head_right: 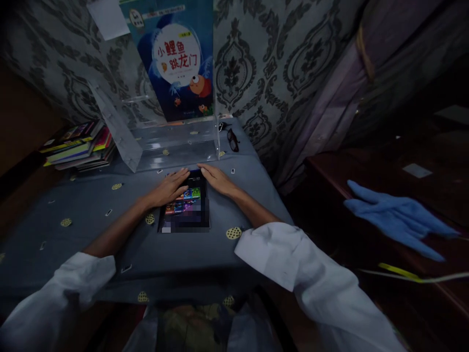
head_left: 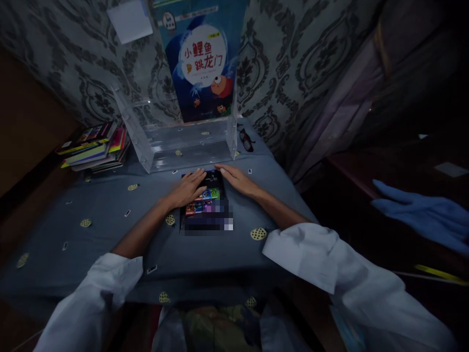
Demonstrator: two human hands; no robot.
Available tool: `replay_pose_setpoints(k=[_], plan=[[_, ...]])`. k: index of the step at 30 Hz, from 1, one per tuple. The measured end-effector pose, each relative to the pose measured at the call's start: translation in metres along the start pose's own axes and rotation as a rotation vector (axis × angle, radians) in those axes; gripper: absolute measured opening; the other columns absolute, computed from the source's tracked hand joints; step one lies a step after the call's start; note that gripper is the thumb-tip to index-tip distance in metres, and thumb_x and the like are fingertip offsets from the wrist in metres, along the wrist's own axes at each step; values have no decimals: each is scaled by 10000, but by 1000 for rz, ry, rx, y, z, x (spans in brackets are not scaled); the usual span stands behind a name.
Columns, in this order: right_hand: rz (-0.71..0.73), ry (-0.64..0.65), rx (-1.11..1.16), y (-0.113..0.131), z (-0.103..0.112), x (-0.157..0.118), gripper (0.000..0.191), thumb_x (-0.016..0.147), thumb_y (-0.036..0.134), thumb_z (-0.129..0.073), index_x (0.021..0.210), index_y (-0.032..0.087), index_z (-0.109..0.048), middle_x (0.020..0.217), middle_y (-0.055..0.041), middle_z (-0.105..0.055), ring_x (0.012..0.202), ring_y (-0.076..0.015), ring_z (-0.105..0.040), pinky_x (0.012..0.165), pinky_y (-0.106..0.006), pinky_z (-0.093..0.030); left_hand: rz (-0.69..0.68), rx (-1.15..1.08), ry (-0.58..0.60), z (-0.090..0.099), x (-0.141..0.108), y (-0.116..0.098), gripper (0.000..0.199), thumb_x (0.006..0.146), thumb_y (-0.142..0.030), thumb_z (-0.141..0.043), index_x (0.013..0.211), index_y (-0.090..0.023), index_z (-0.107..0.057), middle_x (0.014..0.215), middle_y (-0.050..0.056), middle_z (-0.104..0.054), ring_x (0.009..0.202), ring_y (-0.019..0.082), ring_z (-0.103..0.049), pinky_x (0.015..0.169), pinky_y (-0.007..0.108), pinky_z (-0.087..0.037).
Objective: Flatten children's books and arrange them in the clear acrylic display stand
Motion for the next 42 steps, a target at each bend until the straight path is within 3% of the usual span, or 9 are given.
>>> replay_pose_setpoints(k=[6, 13, 21, 25, 31, 38, 42], plan=[[-1, -7, 51, 3, 1, 0, 532, 1035, 541, -344, 1376, 226, -605, 1426, -69, -619, 1342, -231, -551, 1172, -459, -378, -128, 10, 47, -4, 16, -20, 532, 1061, -393, -310, 1546, -175, -339, 1642, 103, -287, 1543, 216, -210, 1251, 476, -160], [13, -1, 0, 5, 0, -1, 538, 1034, 535, -343, 1359, 207, -618, 1390, -77, -647, 1319, -238, -571, 1158, -445, -393, -206, 3, 102, -5, 10, -40, 516, 1063, -360, -319, 1554, -202, -327, 1641, 80, -296, 1546, 207, -198, 1254, 487, -126], [58, 33, -63, 5, -4, -2, 492, 1030, 441, -388, 1389, 169, -587, 1436, -97, -606, 1345, -242, -547, 1160, -446, -395, -306, -47, 118, -4, -11, -67, 511, 1071, -349, -315, 1555, -186, -329, 1629, 79, -325, 1546, 200, -191, 1263, 479, -107], [59, 39, -87, 8, -4, -4, 464, 1031, 422, -391, 1399, 212, -582, 1448, -65, -599, 1358, -228, -535, 1169, -440, -386, -321, -81, 143, -3, -27, -82, 503, 1070, -338, -342, 1568, -275, -300, 1628, 30, -335, 1541, 197, -206, 1265, 497, -105], [58, 48, -91, 7, -5, -5, 462, 1028, 420, -402, 1401, 214, -580, 1467, -65, -581, 1378, -231, -515, 1183, -455, -373, -417, -121, 148, 0, -51, -108, 651, 1015, -497, -471, 1588, -274, -258, 1633, 54, -319, 1534, 244, -234, 1272, 490, -106], [76, 23, -92, 7, -7, -7, 427, 1019, 390, -424, 1360, 223, -618, 1452, -75, -593, 1369, -239, -528, 1181, -475, -381, -440, -91, 67, -4, -50, -107, 568, 1055, -422, -389, 1586, -264, -261, 1604, 53, -377, 1521, 209, -274, 1270, 459, -153], [73, 29, -101, 8, -8, -8, 430, 1016, 382, -423, 1345, 199, -631, 1430, -100, -609, 1409, -256, -482, 1190, -493, -369, -436, -55, 84, -6, -41, -103, 541, 1062, -405, -373, 1573, -243, -298, 1608, 52, -365, 1531, 194, -243, 1273, 448, -126]])
Point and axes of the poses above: each hand's wrist, its own x-axis towards the middle knuckle, its own z-axis out of the back of the hand, y = z × x, the point moved 6 cm from there along x, towards the middle knuckle
